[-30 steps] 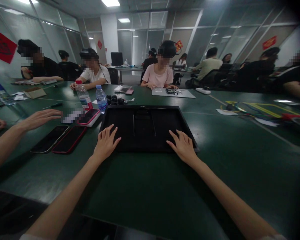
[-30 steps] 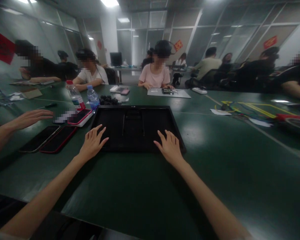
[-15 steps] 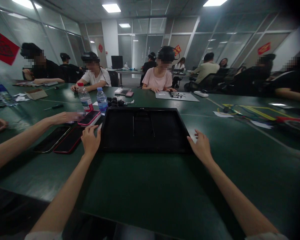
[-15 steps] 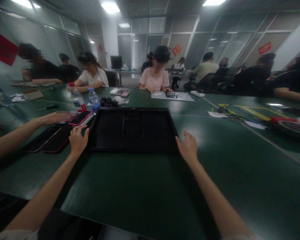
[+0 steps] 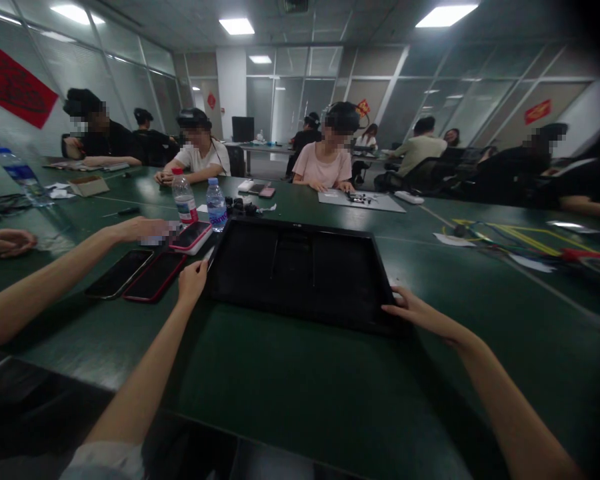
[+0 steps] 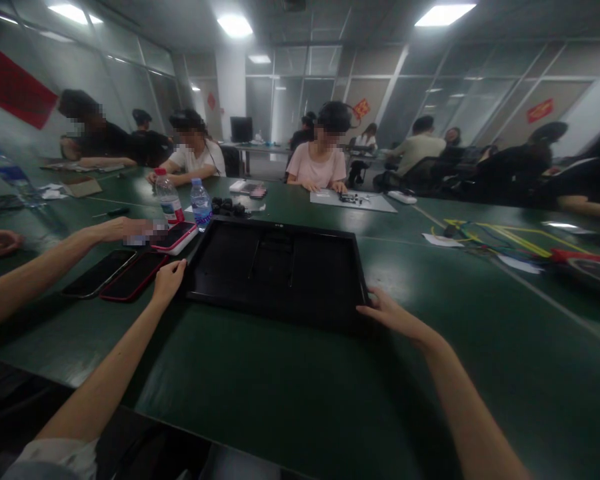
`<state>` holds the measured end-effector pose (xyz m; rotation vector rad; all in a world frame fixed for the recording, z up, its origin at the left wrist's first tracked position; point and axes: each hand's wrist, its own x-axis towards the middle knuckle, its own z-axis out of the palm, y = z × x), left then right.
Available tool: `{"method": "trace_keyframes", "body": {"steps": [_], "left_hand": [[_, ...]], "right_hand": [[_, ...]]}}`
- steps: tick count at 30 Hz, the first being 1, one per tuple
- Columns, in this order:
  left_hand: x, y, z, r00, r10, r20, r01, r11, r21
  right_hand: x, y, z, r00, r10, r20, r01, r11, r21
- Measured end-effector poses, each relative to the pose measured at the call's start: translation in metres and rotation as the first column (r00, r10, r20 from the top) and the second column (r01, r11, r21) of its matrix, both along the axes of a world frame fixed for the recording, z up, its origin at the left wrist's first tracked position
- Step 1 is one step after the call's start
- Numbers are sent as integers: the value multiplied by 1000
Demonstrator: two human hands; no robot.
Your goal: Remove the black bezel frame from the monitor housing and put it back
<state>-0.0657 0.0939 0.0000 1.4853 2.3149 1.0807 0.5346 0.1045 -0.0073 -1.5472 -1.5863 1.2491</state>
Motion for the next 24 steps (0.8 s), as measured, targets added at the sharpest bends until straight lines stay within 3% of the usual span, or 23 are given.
{"method": "trace_keyframes", "body": {"steps": [3,6,10,16,18,21,24], "left_hand": [[-1,0,0,1000,8,11,-8,1000,11],[-3,1,-2,999,-17,49,15,999,34],[-6,4,-8,993,-46,107,41,998,50],[-9,8,-18,983,-120,137,108,990,93],[-9,8,-18,978,-137,159,122,988,98],[-9,6,-17,974,-153,167,139,986,94],[-10,6,-16,975,-151,165,139,987,79]], "right_hand": [[-17,6,-2,982,-138,-131,150,984,91],[-39,21,-7,937,-281,-209,318,932,173],[-47,30,-11,922,-326,-210,368,905,212],[-30,13,-7,890,-366,-271,437,853,285],[-20,9,-6,825,-484,-293,554,795,249],[2,8,-8,700,-654,-287,713,661,234],[29,9,-13,657,-726,-200,727,542,420]]}}
